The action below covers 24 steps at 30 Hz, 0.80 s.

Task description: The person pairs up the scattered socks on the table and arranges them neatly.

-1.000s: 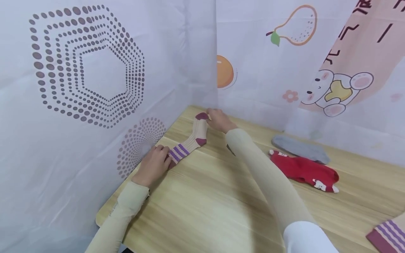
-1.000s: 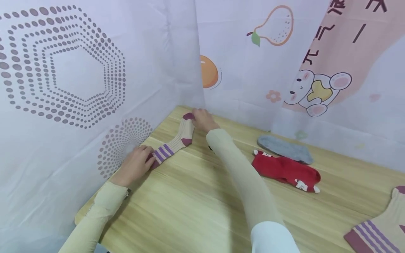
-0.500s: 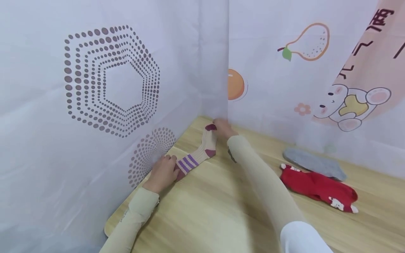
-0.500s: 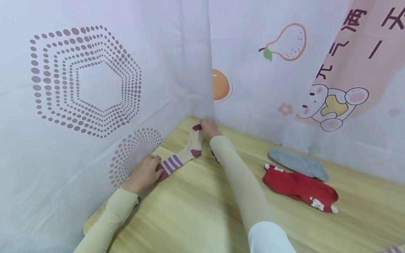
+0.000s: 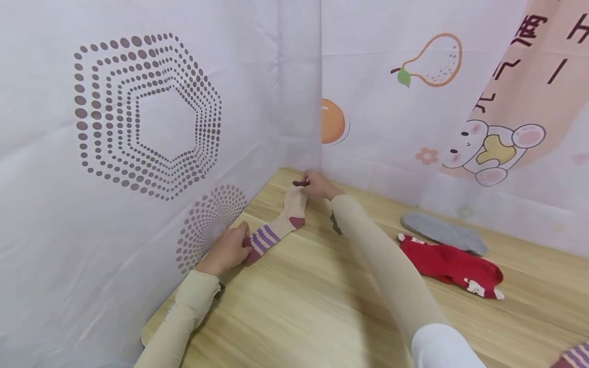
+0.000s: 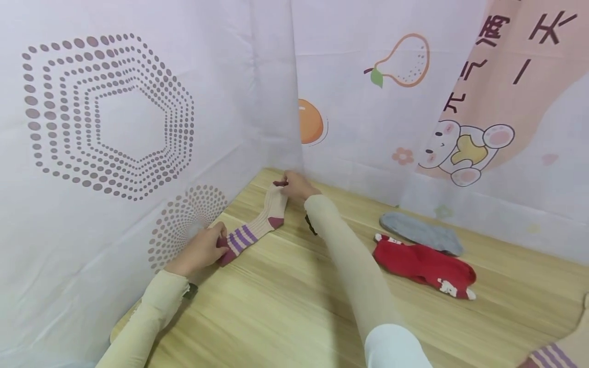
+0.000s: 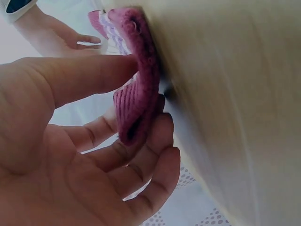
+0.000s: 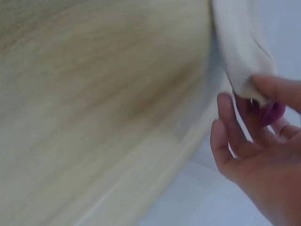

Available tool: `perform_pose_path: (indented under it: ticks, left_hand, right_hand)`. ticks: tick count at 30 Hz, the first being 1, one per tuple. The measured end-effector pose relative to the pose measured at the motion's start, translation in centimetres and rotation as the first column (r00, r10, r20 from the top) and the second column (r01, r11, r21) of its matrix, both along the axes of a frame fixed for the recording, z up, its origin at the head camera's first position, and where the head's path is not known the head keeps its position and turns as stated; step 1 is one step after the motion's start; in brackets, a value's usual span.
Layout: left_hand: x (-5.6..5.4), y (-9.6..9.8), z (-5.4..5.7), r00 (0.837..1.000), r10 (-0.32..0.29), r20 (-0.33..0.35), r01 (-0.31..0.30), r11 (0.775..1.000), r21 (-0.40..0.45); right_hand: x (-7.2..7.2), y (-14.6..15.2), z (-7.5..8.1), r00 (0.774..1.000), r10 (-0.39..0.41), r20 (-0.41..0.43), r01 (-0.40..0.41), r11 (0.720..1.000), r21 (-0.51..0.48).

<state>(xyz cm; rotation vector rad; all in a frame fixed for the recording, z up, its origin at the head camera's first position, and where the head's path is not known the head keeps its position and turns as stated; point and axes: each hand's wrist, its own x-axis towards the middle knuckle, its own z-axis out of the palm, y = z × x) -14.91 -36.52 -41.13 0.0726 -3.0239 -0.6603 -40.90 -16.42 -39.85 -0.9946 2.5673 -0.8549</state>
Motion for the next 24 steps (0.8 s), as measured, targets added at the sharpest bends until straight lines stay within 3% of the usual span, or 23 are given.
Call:
perform_pose_path:
  ticks: [6, 15, 24]
  left_hand:
    - [-0.1, 0.0, 0.0, 1.000, -0.023, 0.017, 0.022, 0.998, 0.051]
    - [0.1, -0.2, 0.1, 0.994, -0.100, -0.039, 0.104, 0.988, 0.111]
    - [0.0, 0.3, 0.1, 0.990, -0.132, -0.053, 0.136, 0.987, 0.082]
  right_hand:
    - [0.0, 1.0, 0.7, 0.997, 0.002, 0.081, 0.008, 0.992, -0.126]
    - [0.0, 3.2, 1.8, 0.993, -0.088, -0.079, 0.068, 0.971, -0.229]
    - [0.1, 5.9, 3.3, 0.989, -0.095, -0.111, 0.069, 0.973, -0.221]
